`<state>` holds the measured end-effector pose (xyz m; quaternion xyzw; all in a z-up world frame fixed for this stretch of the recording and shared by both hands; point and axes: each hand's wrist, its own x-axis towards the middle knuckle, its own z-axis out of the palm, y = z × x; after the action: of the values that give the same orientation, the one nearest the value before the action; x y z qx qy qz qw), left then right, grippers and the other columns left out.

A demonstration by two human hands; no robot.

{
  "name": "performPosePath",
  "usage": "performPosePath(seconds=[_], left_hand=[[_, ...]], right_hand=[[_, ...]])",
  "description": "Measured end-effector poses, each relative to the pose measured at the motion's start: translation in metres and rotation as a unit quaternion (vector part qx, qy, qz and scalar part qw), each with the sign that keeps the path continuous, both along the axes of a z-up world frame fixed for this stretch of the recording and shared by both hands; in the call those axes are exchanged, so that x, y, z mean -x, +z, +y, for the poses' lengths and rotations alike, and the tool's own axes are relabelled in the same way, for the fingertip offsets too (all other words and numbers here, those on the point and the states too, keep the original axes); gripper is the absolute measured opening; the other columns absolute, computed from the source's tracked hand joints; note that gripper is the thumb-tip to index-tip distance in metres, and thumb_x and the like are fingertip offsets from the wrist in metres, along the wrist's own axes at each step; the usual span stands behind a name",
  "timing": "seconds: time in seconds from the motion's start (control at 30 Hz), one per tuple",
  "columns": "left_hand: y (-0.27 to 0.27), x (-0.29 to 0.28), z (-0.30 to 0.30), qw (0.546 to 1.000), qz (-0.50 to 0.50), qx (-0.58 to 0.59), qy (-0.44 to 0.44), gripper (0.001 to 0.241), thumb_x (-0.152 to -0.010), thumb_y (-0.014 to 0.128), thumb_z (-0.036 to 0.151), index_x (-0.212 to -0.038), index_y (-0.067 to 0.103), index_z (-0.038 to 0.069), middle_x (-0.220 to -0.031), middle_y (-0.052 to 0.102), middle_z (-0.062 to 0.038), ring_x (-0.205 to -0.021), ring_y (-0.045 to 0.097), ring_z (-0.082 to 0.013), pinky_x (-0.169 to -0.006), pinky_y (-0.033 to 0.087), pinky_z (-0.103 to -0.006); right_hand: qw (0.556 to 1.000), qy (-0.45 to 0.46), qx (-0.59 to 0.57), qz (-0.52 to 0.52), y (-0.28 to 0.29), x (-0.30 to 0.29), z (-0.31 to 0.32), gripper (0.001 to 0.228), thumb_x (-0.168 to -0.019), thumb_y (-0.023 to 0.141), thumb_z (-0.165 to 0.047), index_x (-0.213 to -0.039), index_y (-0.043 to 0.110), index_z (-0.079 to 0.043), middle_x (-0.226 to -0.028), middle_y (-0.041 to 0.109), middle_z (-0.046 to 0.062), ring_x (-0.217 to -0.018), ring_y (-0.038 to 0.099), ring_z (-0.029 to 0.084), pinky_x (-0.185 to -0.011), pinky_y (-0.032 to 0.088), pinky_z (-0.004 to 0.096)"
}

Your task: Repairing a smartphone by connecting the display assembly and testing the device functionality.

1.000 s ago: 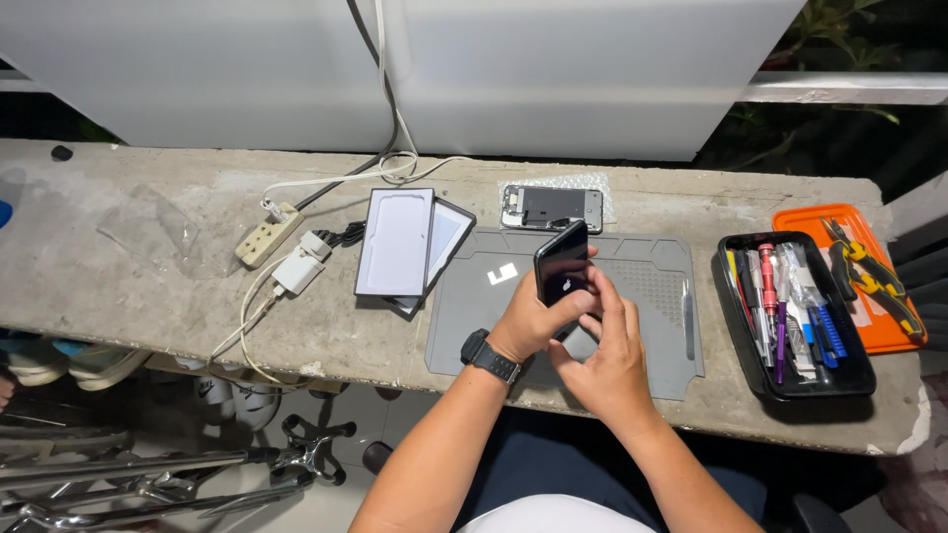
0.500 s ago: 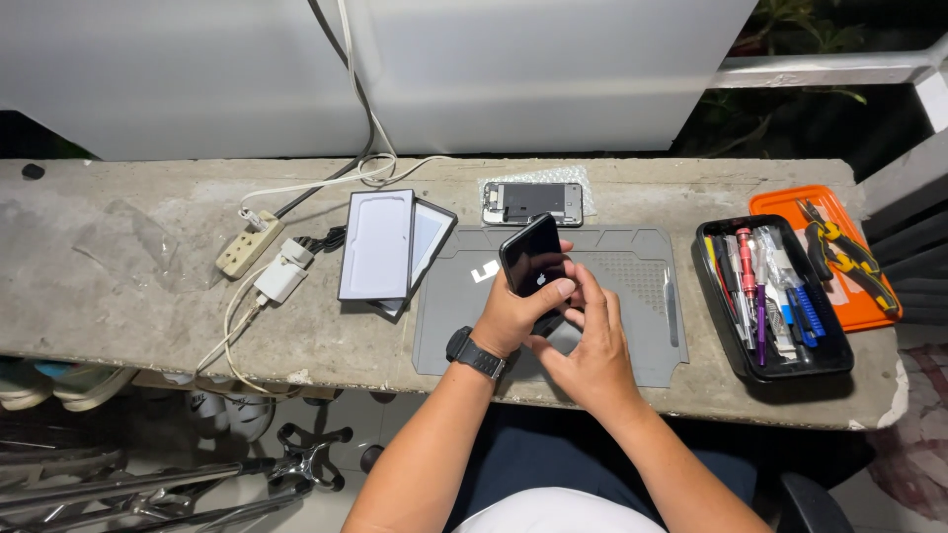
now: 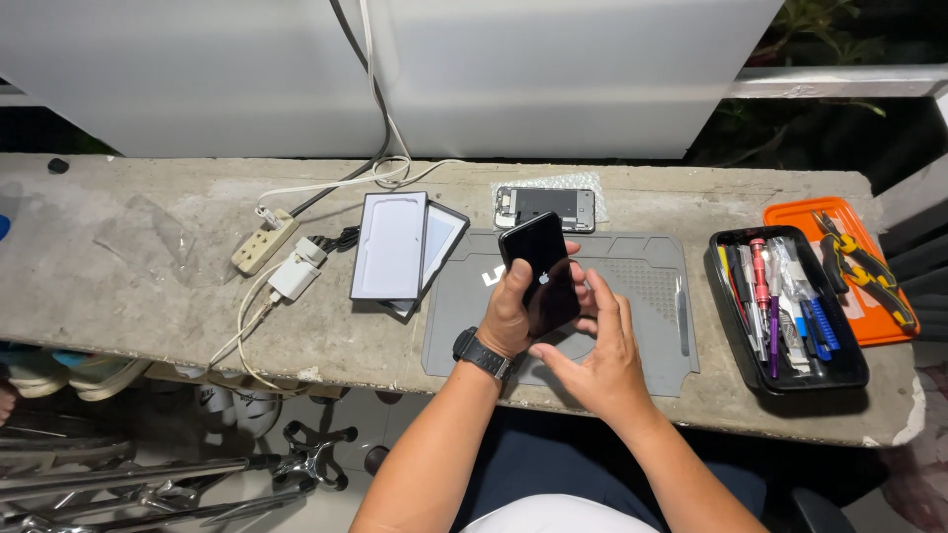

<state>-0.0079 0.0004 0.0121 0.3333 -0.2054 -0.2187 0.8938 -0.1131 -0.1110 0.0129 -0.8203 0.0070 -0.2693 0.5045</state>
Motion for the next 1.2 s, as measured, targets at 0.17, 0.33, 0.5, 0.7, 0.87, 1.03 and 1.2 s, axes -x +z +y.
performPosePath(seconds=[0.17, 0.33, 0.5, 0.7, 0.87, 1.03, 1.2], left_hand=[[0.007, -0.002, -0.003, 0.998, 0.058, -0.012, 0.017, 0.107, -0.104, 0.030, 0.087, -0.147, 0.063, -0.006, -0.107, 0.079, -0.018, -0.093, 0.082, -0.0243, -0.079, 0.073, -0.0401], [0.019, 0.002, -0.003, 0.996, 0.076, -0.033, 0.029, 0.113, -0.104, 0.020, 0.090, -0.145, 0.066, -0.005, -0.103, 0.079, -0.017, -0.090, 0.082, -0.0236, -0.078, 0.073, -0.0383], [0.010, -0.006, -0.001, 0.995, 0.072, -0.059, 0.040, 0.111, -0.105, 0.018, 0.088, -0.143, 0.068, -0.003, -0.101, 0.078, -0.017, -0.090, 0.081, -0.0257, -0.080, 0.072, -0.0399], [0.003, -0.008, -0.001, 0.995, 0.077, -0.053, 0.040, 0.111, -0.105, 0.019, 0.089, -0.143, 0.068, -0.003, -0.101, 0.077, -0.018, -0.090, 0.081, -0.0268, -0.080, 0.072, -0.0414], [0.012, -0.001, 0.000, 0.995, 0.081, -0.049, 0.037, 0.110, -0.106, 0.020, 0.087, -0.145, 0.067, -0.005, -0.102, 0.076, -0.019, -0.091, 0.081, -0.0271, -0.081, 0.072, -0.0420], [0.008, 0.001, 0.001, 0.995, 0.074, -0.045, 0.040, 0.110, -0.107, 0.020, 0.086, -0.146, 0.065, -0.006, -0.104, 0.076, -0.020, -0.093, 0.081, -0.0284, -0.084, 0.072, -0.0429], [0.008, 0.001, -0.001, 0.996, 0.053, -0.056, 0.044, 0.109, -0.107, 0.020, 0.086, -0.145, 0.066, -0.005, -0.105, 0.076, -0.021, -0.093, 0.080, -0.0288, -0.084, 0.071, -0.0438]], right_hand=[[1.000, 0.010, 0.002, -0.002, 0.003, 0.000, 0.002, 0.111, -0.074, 0.101, -0.017, -0.166, 0.042, 0.002, -0.135, 0.057, 0.023, -0.123, 0.069, 0.042, -0.097, 0.065, 0.045], [1.000, 0.007, 0.012, 0.000, 0.009, 0.002, 0.003, 0.104, -0.077, 0.098, -0.011, -0.164, 0.043, 0.003, -0.136, 0.057, 0.023, -0.124, 0.068, 0.042, -0.097, 0.064, 0.044], [1.000, 0.015, 0.017, 0.006, 0.011, 0.002, 0.004, 0.106, -0.075, 0.099, -0.011, -0.165, 0.044, 0.002, -0.138, 0.057, 0.022, -0.124, 0.068, 0.041, -0.097, 0.064, 0.043], [1.000, 0.013, 0.021, 0.002, 0.012, 0.002, 0.004, 0.095, -0.081, 0.092, -0.005, -0.163, 0.046, 0.001, -0.139, 0.057, 0.020, -0.125, 0.069, 0.038, -0.097, 0.064, 0.040], [1.000, 0.008, 0.015, -0.001, 0.003, 0.000, 0.001, 0.088, -0.084, 0.087, -0.001, -0.162, 0.047, 0.002, -0.137, 0.059, 0.020, -0.122, 0.070, 0.039, -0.094, 0.066, 0.041], [1.000, 0.011, 0.007, -0.007, 0.001, -0.001, 0.001, 0.084, -0.086, 0.084, 0.001, -0.162, 0.048, 0.003, -0.134, 0.060, 0.021, -0.119, 0.071, 0.040, -0.092, 0.066, 0.040], [1.000, 0.004, 0.016, -0.013, 0.000, -0.003, 0.001, 0.082, -0.086, 0.083, 0.001, -0.161, 0.048, 0.004, -0.134, 0.060, 0.021, -0.119, 0.071, 0.040, -0.092, 0.067, 0.040]])
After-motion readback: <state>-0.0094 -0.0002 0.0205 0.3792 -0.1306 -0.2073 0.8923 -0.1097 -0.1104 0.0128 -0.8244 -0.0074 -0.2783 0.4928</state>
